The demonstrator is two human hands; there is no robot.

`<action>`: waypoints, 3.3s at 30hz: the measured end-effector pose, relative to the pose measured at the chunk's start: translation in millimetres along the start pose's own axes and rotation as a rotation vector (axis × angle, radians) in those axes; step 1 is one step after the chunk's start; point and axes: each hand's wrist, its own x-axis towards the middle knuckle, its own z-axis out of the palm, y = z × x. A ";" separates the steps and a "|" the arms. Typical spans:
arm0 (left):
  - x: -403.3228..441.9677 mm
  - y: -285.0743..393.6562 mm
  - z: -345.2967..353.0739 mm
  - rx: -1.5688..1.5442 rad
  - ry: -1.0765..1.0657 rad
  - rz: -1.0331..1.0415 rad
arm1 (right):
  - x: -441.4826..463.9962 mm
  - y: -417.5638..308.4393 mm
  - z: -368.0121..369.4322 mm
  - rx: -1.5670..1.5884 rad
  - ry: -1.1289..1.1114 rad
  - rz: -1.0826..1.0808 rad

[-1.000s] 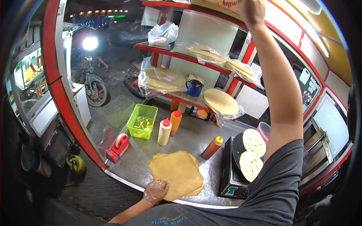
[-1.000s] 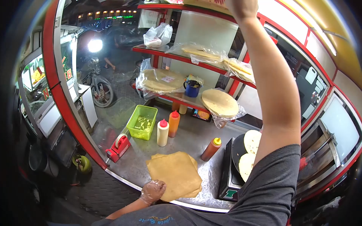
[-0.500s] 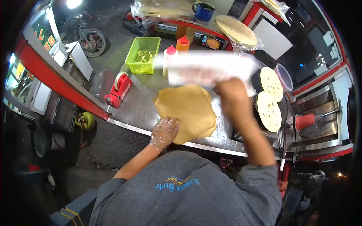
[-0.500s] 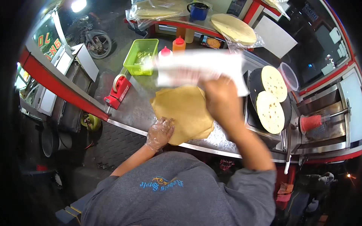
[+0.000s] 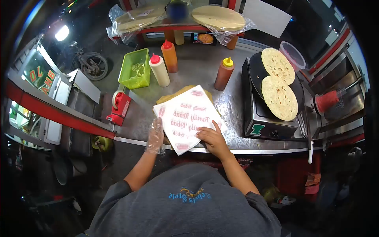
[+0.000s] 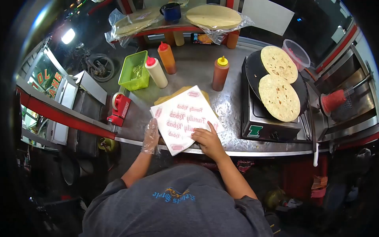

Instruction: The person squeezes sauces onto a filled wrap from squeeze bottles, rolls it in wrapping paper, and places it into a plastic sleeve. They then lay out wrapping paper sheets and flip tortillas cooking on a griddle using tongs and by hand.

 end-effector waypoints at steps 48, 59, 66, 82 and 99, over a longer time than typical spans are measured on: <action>1.8 30.7 -16.4 0.835 0.126 0.048 | 121.9 39.2 8.0 -0.413 -0.093 0.629; 3.6 28.1 -19.5 0.824 0.111 0.036 | 102.0 41.0 29.2 -0.457 0.173 0.373; 6.7 25.9 -18.6 0.686 0.094 0.064 | 103.0 40.5 26.2 -0.530 0.219 0.309; 8.1 6.7 -19.0 0.803 0.070 -0.021 | 103.0 32.9 23.1 -0.329 0.244 0.328; 12.5 16.7 -24.4 0.768 0.129 -0.071 | 28.7 19.9 -61.7 0.402 0.116 0.571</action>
